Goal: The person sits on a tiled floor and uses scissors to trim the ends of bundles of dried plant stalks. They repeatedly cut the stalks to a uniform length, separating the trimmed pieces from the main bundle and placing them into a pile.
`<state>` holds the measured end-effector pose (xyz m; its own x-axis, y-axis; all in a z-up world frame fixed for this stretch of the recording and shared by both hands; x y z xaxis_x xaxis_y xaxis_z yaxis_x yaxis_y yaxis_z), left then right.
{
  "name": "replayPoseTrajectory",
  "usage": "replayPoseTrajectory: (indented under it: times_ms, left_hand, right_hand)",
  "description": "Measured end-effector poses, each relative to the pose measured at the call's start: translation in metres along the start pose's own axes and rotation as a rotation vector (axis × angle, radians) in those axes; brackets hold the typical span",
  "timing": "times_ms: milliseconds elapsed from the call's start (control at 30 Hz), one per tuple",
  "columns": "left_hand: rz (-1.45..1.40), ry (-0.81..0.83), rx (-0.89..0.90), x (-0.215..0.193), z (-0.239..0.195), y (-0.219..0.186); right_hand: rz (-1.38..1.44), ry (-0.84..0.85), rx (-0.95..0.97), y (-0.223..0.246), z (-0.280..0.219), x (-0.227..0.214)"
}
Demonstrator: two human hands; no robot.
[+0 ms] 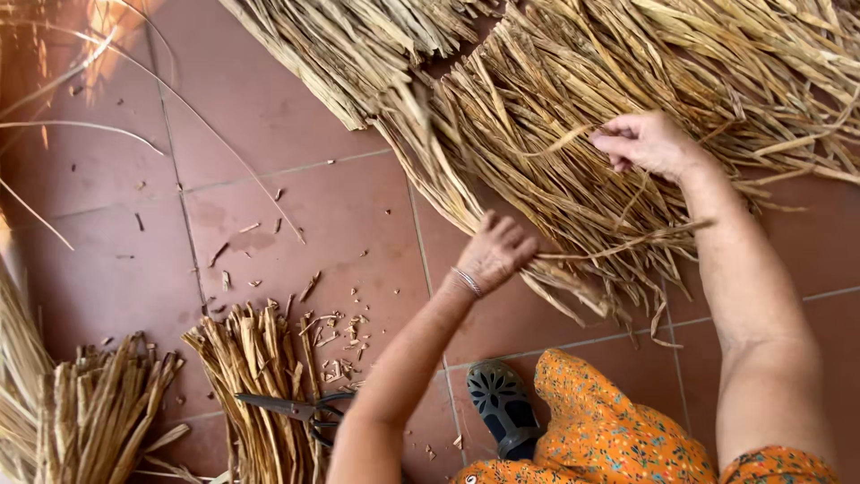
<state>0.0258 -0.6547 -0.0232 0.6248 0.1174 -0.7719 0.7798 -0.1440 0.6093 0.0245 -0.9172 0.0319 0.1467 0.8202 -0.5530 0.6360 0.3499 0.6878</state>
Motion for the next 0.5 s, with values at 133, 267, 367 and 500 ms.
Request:
replayPoseTrajectory:
  times_ms: [133, 267, 367, 500]
  left_hand:
    - [-0.932, -0.245, -0.159, 0.022, 0.014, -0.051]
    - [-0.927, -0.279, -0.102, 0.016, 0.031, -0.073]
    - [-1.005, -0.15, -0.091, 0.015, 0.045, -0.072]
    - [-0.959, -0.1, -0.078, 0.001, 0.04, -0.06]
  right_hand:
    - [0.095, 0.063, 0.114, -0.014, 0.001, 0.027]
    - [0.079, 0.067, -0.035, 0.014, 0.0, 0.044]
    - [-0.062, -0.131, -0.29, 0.061, -0.009, 0.032]
    - [-0.233, -0.514, -0.894, 0.134, -0.067, 0.015]
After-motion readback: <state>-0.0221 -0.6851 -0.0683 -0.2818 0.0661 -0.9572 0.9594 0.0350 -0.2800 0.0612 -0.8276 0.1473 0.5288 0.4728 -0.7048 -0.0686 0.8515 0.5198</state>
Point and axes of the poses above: each hand's wrist, its own z-axis towards the middle knuckle, its own x-axis out of the palm, y = z × x, the point moved 8 cm from there along z, towards the middle knuckle, and after that the axes turned 5 degrees about x, right-handed, at the moved point
